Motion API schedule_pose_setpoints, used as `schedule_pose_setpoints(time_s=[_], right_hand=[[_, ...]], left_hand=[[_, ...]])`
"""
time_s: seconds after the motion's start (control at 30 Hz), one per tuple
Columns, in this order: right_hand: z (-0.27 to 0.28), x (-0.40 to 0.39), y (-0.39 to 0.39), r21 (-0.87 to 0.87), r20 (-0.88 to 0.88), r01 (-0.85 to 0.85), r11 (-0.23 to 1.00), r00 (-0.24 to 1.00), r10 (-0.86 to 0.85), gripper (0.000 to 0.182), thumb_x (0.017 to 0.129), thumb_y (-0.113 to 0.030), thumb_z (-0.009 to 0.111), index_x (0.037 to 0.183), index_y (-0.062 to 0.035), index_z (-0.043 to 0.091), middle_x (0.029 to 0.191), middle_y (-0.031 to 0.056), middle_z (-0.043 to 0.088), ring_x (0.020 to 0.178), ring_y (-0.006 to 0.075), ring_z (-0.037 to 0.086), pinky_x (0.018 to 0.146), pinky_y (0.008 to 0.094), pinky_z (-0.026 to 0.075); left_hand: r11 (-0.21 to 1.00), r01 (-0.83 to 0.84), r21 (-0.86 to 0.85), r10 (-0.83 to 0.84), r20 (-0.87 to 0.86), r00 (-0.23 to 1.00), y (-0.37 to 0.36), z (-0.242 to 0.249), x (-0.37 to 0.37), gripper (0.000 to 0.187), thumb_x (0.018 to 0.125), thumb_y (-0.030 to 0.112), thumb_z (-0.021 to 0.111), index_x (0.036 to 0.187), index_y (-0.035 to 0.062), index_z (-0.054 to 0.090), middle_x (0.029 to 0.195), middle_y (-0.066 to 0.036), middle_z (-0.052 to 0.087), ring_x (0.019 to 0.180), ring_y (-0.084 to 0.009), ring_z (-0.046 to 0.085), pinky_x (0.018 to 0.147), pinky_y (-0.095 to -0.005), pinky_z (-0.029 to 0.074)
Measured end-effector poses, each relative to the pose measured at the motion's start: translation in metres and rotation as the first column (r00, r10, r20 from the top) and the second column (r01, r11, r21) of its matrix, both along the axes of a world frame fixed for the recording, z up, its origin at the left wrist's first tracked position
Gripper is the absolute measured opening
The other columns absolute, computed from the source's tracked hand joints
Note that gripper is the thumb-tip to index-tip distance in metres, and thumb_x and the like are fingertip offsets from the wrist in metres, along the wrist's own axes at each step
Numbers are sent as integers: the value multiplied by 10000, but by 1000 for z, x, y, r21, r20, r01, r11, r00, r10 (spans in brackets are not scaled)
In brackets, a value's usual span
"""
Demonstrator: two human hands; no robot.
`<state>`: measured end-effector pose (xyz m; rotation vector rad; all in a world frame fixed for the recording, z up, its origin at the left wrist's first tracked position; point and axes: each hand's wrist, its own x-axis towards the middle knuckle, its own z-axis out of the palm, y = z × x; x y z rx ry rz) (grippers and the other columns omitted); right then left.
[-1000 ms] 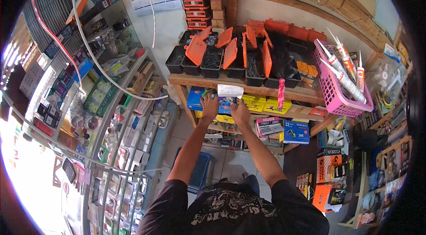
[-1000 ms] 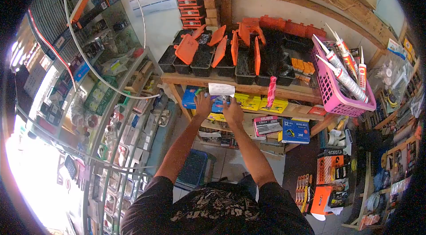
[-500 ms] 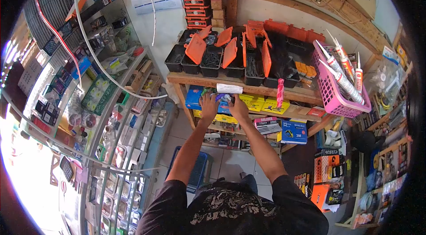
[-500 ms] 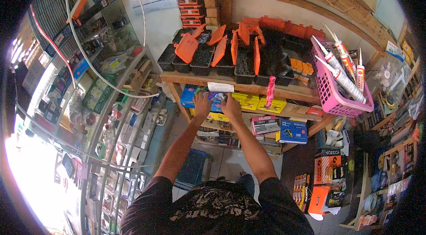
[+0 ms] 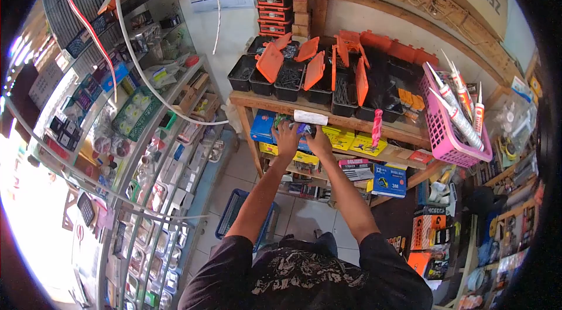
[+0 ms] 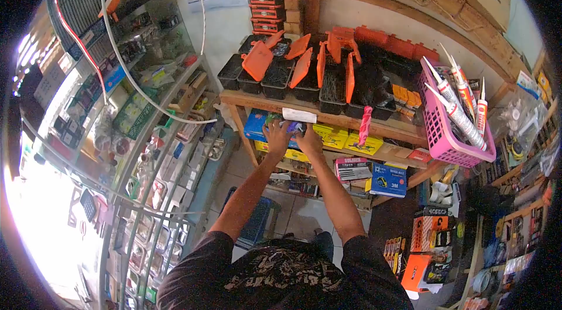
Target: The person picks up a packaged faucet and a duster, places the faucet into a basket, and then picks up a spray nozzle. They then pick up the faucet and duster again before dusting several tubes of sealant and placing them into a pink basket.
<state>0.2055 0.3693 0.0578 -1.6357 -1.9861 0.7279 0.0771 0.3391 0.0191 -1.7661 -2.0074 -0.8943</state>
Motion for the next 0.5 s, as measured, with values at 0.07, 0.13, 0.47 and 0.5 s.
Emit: schedule_pose_setpoints(time_s=[0.07, 0.13, 0.47, 0.5], right_hand=[[0, 5, -12, 52, -67, 3, 999, 998, 0, 561, 835, -342, 621, 1309, -122, 417, 1011, 253, 640, 922, 427, 618, 825, 495, 465], [-3, 12, -24, 22, -188, -37, 999, 981, 41, 490, 855, -300, 632, 1260, -85, 458, 916, 206, 660, 796, 342, 654, 762, 434, 488], [-104, 46, -73, -12, -391, -136, 991, 913, 121, 324, 909, -186, 600, 1186, -40, 517, 795, 72, 589, 741, 178, 591, 656, 321, 464], [-116, 47, -71, -55, -477, -150, 987, 873, 106, 333, 915, -206, 597, 1192, -37, 519, 857, 107, 620, 777, 217, 613, 671, 355, 486]], left_hand=[[1000, -30, 6, 30, 10, 1000, -1, -1, 3, 448, 754, 363, 704, 1118, 150, 553, 1172, -107, 490, 1210, -330, 386, 954, -632, 267], [999, -33, 13, 33, 33, 999, -2, -1, 4, 474, 739, 382, 709, 1117, 146, 548, 1171, -112, 487, 1211, -337, 381, 953, -630, 266], [1000, -18, 12, 16, 138, 990, -23, -4, 10, 535, 746, 397, 718, 1157, 120, 519, 1247, -177, 413, 1251, -374, 321, 954, -620, 237], [999, -22, 33, 17, 168, 986, -24, -3, 12, 502, 763, 375, 717, 1148, 110, 535, 1233, -192, 412, 1247, -381, 312, 955, -601, 228]])
